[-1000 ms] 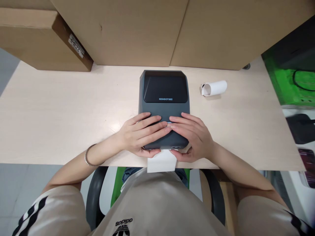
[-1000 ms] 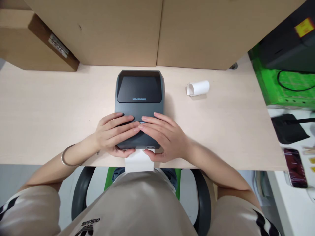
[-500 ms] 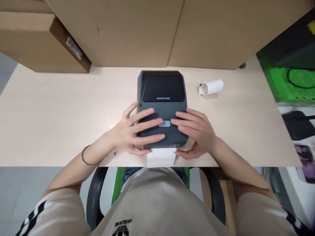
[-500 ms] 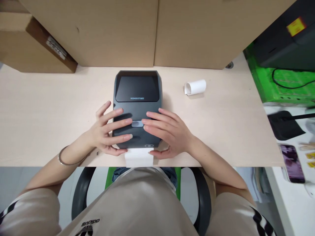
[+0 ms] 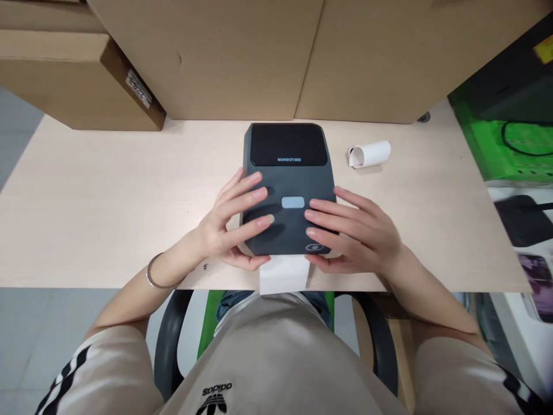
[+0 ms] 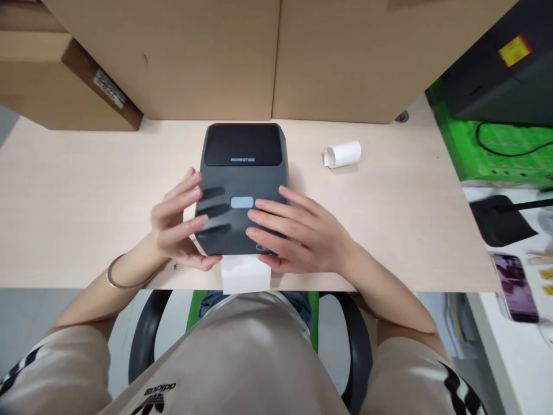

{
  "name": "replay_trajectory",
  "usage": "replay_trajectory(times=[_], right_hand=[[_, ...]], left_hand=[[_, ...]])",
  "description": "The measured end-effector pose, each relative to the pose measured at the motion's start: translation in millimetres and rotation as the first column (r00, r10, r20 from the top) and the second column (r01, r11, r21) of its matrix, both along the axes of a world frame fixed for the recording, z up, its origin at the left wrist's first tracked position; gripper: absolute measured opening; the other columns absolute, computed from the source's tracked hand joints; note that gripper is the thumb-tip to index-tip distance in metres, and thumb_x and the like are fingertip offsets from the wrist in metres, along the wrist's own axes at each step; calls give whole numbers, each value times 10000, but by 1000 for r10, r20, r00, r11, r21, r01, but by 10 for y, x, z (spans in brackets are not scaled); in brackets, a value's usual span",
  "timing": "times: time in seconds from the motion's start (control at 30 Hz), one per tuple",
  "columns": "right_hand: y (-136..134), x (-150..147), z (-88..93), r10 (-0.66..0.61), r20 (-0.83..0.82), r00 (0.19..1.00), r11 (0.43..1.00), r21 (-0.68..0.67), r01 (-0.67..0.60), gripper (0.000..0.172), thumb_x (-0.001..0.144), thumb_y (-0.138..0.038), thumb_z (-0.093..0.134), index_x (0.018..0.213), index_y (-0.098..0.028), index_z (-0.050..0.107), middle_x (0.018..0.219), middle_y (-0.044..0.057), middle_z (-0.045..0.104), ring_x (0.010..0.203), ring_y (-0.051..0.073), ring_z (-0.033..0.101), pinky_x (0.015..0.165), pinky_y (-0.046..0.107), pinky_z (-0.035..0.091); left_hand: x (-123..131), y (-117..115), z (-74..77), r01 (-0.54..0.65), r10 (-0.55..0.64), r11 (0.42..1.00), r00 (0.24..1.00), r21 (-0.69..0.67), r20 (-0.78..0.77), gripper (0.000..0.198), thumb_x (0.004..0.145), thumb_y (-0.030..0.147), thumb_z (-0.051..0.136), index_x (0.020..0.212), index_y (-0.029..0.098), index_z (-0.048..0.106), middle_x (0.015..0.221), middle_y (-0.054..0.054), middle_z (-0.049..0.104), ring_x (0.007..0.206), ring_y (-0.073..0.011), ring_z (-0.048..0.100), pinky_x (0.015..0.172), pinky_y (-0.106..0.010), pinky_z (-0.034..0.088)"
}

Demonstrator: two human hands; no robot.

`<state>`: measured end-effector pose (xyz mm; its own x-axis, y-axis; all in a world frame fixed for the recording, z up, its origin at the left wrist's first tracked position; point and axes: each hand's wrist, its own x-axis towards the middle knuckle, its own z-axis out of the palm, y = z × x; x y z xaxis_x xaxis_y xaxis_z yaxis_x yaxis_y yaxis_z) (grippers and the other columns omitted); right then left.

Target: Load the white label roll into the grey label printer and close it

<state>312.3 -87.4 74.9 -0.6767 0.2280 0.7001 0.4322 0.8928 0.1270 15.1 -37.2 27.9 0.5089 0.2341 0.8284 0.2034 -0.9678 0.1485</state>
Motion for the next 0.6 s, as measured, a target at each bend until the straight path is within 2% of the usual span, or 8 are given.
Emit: replay_trajectory(times=[0.07,0.13,0.23,0.27,0.33,0.4,0.53,0.6], right_hand=[[75,27,6,-19,-81,997,999,38,22,419,954,-551,696,1240,-246,665,1266,40,773,1254,223,736,1160,455,600],[214,53,-54,0,-259,966,984,172,46,413,957,-619,612,1261,-341,642,1293,-17,736,1187,220,749,1090,461,623],[465,98,-278,148,-577,803,863,472,179,440,951,-673,511,1286,-404,608,1121,-31,711,901,206,731,873,445,640],[532,116,-377,103,-631,769,853,454,259,463,943,-688,498,1292,-398,595,1039,-13,689,837,211,706,802,446,628],[611,148,-574,-160,-643,749,890,235,391,486,954,-695,444,1308,-379,548,968,28,641,826,238,691,747,473,613],[627,167,-734,-338,-558,758,913,0,407,438,990,-634,413,1315,-355,507,1011,57,638,909,272,707,792,528,618],[581,138,-874,-285,-516,808,958,-134,253,355,997,-459,512,1327,-327,523,1131,57,685,1055,287,714,904,555,611],[555,101,-888,-277,-496,823,959,-192,207,388,996,-442,531,1363,-318,524,1199,73,687,1144,305,703,965,567,605]], left_hand=[[14,51,82,-15,15,1000,997,-9,70,757,906,764,677,1553,435,462,1565,-13,584,1494,-339,583,1242,-595,525],[23,133,223,-12,14,1000,996,-27,92,722,958,729,633,1579,405,454,1551,-8,601,1468,-307,608,1239,-543,536],[40,292,487,5,-1,999,998,-46,71,622,1024,666,577,1574,395,473,1514,7,636,1424,-287,645,1231,-535,534],[54,345,571,13,-10,999,998,-39,65,603,1030,630,583,1567,370,494,1492,10,652,1414,-288,652,1216,-539,544],[103,439,712,7,-4,999,995,-32,104,531,1059,626,535,1514,352,551,1420,21,697,1362,-266,682,1151,-512,576],[182,517,820,-71,91,990,982,-119,167,537,1078,684,455,1434,314,611,1347,13,717,1299,-273,717,1088,-539,588],[372,695,986,-152,226,956,928,-252,297,617,1037,723,458,1296,219,705,1277,13,680,1333,-343,699,1114,-589,510],[431,847,1052,-119,265,892,920,-436,290,686,988,781,444,1290,213,683,1385,11,607,1505,-437,519,1156,-615,456]])
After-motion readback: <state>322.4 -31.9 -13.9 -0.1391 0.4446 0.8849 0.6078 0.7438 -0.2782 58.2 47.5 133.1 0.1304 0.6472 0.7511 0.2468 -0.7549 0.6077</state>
